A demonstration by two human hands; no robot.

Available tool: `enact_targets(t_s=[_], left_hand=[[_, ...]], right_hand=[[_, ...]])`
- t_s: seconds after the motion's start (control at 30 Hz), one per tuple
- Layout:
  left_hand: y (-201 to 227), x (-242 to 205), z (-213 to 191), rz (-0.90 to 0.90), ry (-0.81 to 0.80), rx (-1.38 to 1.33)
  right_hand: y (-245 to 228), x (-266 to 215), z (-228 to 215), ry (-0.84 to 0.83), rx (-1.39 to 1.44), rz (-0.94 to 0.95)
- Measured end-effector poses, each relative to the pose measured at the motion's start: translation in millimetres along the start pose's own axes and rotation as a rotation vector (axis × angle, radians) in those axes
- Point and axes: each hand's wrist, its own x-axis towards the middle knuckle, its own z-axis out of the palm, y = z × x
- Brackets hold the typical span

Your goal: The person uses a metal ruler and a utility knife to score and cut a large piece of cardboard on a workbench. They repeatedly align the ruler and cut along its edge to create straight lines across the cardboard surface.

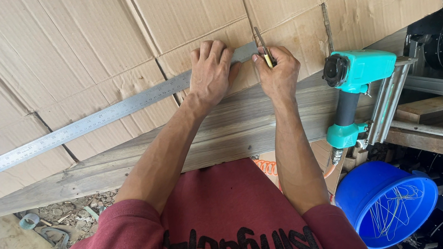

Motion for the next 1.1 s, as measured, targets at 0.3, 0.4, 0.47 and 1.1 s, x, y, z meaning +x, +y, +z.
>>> enact_targets(t_s=[0.3,0.4,0.47,1.1], left_hand=[[-3.9,-5.3,9.4,-0.005,-0.034,0.013],[1.5,-10.7,-16.0,-0.073,-0.021,0.033],[-6.1,-23.7,-36.6,-0.164,0.028,0.043],[-179.5,-289.9,-249.6,-1.250,0.502,0.092]], right_hand=[[-0.2,-0.6,0.1,0.004,0.018,0.018],[-10.9,-1.7,-7.4,0.011,-0.007,-0.045],[-35.6,-4.4,-5.9,-0.007,-0.013,-0.099],[-319.7,-149.8,289.4,-0.911,0.083,-0.786]])
